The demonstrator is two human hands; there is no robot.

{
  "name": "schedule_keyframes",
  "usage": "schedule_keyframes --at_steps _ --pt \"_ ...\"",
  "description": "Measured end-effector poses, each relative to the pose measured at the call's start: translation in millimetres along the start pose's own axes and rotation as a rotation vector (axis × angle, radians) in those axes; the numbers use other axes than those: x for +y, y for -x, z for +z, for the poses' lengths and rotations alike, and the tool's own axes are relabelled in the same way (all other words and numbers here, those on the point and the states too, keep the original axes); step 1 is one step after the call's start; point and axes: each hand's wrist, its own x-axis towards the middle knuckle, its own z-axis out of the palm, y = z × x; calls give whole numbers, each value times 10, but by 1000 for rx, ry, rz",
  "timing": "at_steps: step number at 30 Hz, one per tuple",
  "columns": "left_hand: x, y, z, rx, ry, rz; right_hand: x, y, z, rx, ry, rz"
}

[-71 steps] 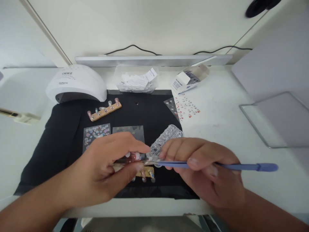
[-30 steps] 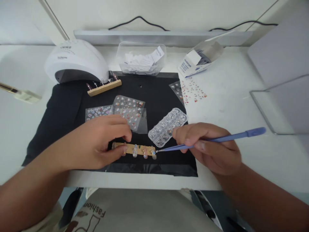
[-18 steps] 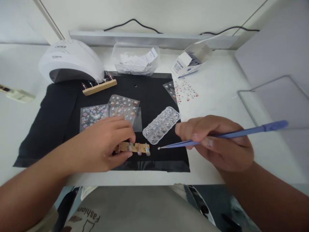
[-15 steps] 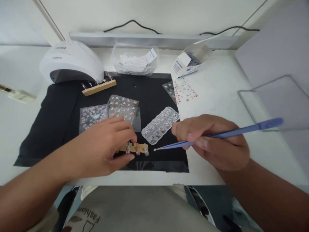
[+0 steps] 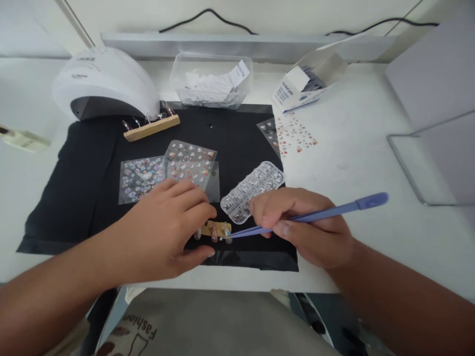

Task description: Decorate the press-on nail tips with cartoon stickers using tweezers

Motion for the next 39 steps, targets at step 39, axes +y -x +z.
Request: schedule_keyframes --at_steps 39 --pt "-7 -32 140 147 -58 77 33 -70 -50 -111 54 26"
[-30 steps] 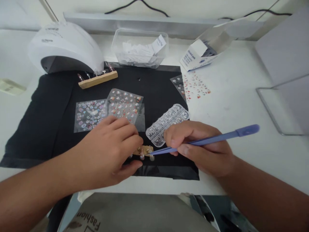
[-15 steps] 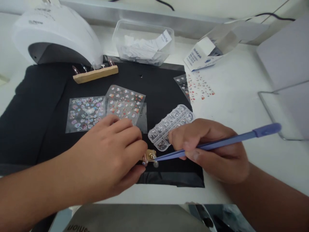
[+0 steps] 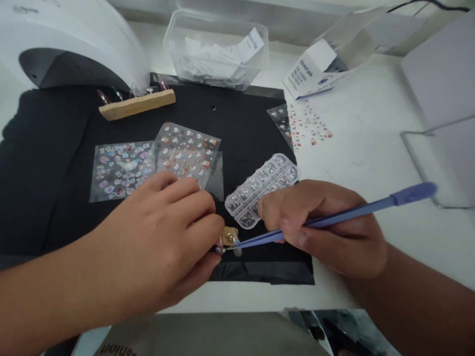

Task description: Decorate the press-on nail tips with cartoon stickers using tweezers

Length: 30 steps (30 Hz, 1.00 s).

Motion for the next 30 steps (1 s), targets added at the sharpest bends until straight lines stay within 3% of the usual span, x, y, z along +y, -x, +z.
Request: schedule_keyframes --at_steps 30 --pt "13 8 14 12 14 4 22 28 -16 12 -26 48"
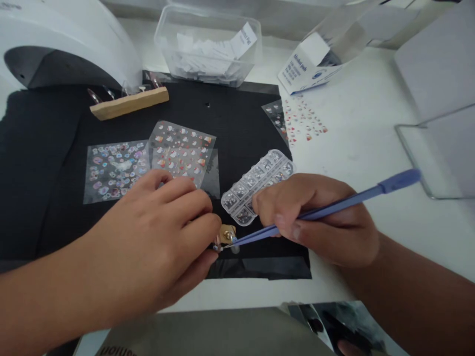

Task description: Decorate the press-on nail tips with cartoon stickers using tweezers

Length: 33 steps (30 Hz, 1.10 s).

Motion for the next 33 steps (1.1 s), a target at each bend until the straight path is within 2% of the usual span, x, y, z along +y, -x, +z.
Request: schedule_keyframes --at_steps 33 --pt "-3 6 -3 -6 -3 5 0 -26 5 -2 -29 -10"
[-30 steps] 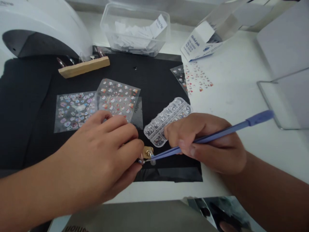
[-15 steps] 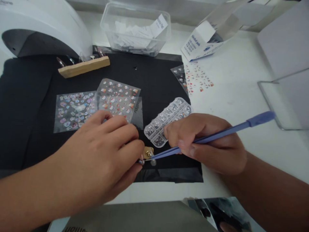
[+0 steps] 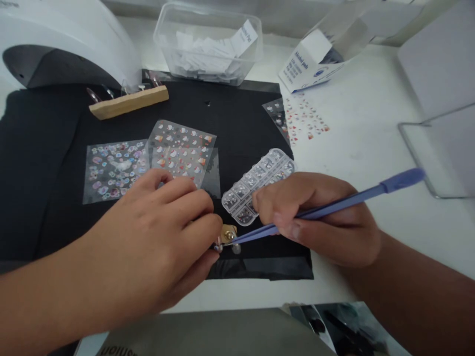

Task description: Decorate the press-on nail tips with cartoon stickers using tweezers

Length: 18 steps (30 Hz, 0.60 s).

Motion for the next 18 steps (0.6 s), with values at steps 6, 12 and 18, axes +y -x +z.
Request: schedule_keyframes --at_steps 6,12,18 --pt "7 17 10 -3 14 -9 0 26 -4 16 -1 19" --pt "11 -2 3 -15 12 -4 -10 21 -19 -26 45 5" --pt "14 9 19 -9 16 -13 -4 13 -6 -8 25 17"
